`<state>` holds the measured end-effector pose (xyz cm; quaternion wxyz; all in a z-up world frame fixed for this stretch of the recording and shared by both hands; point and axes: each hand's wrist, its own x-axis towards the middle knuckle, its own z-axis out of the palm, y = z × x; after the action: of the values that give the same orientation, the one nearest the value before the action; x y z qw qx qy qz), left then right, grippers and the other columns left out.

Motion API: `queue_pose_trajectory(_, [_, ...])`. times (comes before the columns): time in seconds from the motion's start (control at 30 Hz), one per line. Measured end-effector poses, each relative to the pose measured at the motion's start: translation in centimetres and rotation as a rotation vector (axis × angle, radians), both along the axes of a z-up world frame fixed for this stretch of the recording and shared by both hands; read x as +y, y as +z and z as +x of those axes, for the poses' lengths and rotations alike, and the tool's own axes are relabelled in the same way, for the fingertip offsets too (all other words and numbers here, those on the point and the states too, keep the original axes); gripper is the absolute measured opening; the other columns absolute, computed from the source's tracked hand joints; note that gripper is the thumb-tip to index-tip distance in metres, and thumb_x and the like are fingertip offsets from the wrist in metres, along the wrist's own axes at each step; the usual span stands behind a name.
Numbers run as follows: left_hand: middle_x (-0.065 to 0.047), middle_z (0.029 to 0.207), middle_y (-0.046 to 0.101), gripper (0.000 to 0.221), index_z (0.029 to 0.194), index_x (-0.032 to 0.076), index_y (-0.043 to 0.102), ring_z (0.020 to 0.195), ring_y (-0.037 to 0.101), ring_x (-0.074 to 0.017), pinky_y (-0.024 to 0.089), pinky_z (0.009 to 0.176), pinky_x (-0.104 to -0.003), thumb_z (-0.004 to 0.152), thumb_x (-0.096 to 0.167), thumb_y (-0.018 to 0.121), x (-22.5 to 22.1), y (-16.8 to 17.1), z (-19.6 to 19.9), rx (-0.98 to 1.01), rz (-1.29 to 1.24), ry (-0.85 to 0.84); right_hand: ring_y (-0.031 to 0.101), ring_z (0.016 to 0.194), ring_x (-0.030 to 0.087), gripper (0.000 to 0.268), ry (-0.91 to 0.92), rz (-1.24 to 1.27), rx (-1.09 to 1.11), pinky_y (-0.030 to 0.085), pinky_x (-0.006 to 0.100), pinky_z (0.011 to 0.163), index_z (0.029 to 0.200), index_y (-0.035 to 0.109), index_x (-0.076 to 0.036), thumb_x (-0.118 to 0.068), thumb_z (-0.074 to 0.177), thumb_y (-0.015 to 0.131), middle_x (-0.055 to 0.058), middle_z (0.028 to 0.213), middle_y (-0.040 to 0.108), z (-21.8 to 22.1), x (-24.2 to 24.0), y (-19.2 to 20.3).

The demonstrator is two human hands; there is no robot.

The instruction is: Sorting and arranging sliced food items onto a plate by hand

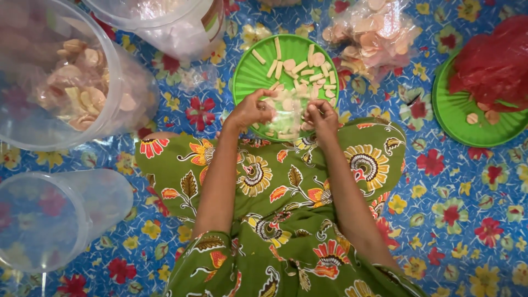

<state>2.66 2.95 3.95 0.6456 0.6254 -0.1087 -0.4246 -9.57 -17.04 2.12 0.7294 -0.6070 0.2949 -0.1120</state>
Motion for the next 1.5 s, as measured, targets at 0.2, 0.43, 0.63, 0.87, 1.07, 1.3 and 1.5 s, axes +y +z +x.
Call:
queue_pose_trajectory(0.2, [-0.013, 0.079, 0.064, 0.039, 0.105, 0.002, 0.060, 0.059, 0.066, -0.0170, 0.059, 0.051, -0.024, 0.067, -0.002, 0.070, -0.3, -0.1, 0.1, 0.031, -0.070, 0.108, 0.066, 0.073, 0.011, 0.006, 0.067, 0.148, -0.109, 0.058, 0.021, 0.066, 0.099, 0.054, -0.012, -0.014, 0.093, 0.053, 0.003, 0.087, 0.061, -0.1, -0.4, -1.1])
queue_pose_trajectory(0.43, [-0.013, 0.075, 0.061, 0.027, 0.094, 0.000, 0.065, 0.057, 0.067, -0.0216, 0.060, 0.049, -0.029, 0.068, -0.001, 0.069, 0.0, 0.6, 0.3, -0.009, -0.044, 0.197, 0.067, 0.077, 0.012, 0.005, 0.075, 0.155, -0.119, 0.057, 0.019, 0.066, 0.100, 0.049, -0.011, -0.014, 0.096, 0.046, 0.008, 0.095, 0.065, 0.1, -0.4, -1.0])
queue_pose_trajectory(0.63, [-0.014, 0.070, 0.061, 0.024, 0.091, -0.001, 0.065, 0.056, 0.065, -0.0199, 0.058, 0.050, -0.028, 0.068, 0.002, 0.074, 0.5, -1.9, 0.8, -0.033, -0.024, 0.294, 0.068, 0.077, 0.015, 0.005, 0.031, 0.207, -0.051, 0.058, 0.021, 0.064, 0.100, 0.046, -0.012, -0.013, 0.096, 0.043, 0.009, 0.095, 0.065, 0.1, -0.3, -1.0])
queue_pose_trajectory(0.87, [-0.010, 0.069, 0.060, 0.018, 0.089, 0.003, 0.065, 0.054, 0.063, -0.0165, 0.058, 0.047, -0.026, 0.072, 0.001, 0.071, 1.8, -2.4, 1.5, -0.001, -0.029, 0.492, 0.066, 0.093, 0.024, 0.004, 0.013, 0.415, -0.099, 0.058, 0.026, 0.074, 0.102, 0.040, -0.017, -0.018, 0.098, 0.039, 0.012, 0.108, 0.062, -0.3, -1.3, -1.8])
queue_pose_trajectory(1.07, [-0.008, 0.069, 0.058, 0.015, 0.088, 0.005, 0.063, 0.050, 0.058, -0.0134, 0.056, 0.044, -0.024, 0.074, 0.001, 0.067, 4.0, 0.7, 2.0, -0.024, -0.049, 0.889, 0.067, 0.092, 0.023, 0.001, -0.019, 0.469, -0.154, 0.058, 0.029, 0.075, 0.097, 0.043, -0.017, -0.018, 0.097, 0.044, 0.011, 0.106, 0.065, -0.9, -1.7, -1.5])
queue_pose_trajectory(1.3, [-0.001, 0.097, 0.061, 0.040, 0.099, 0.023, 0.063, 0.093, 0.062, -0.0232, 0.052, 0.082, -0.038, 0.060, 0.022, 0.071, 5.6, -9.5, 5.0, -0.716, 0.768, 1.116, 0.067, 0.080, 0.014, 0.004, -0.012, 0.376, -0.087, 0.058, 0.026, 0.070, 0.090, 0.057, -0.015, -0.018, 0.090, 0.059, 0.002, 0.089, 0.067, -1.1, -2.1, -2.8])
queue_pose_trajectory(1.5, [-0.009, 0.081, 0.059, 0.027, 0.093, 0.011, 0.065, 0.076, 0.058, -0.0282, 0.047, 0.072, -0.035, 0.069, 0.000, 0.058, 2.2, -2.0, 3.1, -1.151, 0.171, 0.843, 0.066, 0.079, 0.012, 0.010, 0.053, 0.262, -0.063, 0.057, 0.024, 0.069, 0.093, 0.063, -0.013, -0.010, 0.084, 0.067, 0.003, 0.094, 0.067, -1.1, -1.1, -2.4])
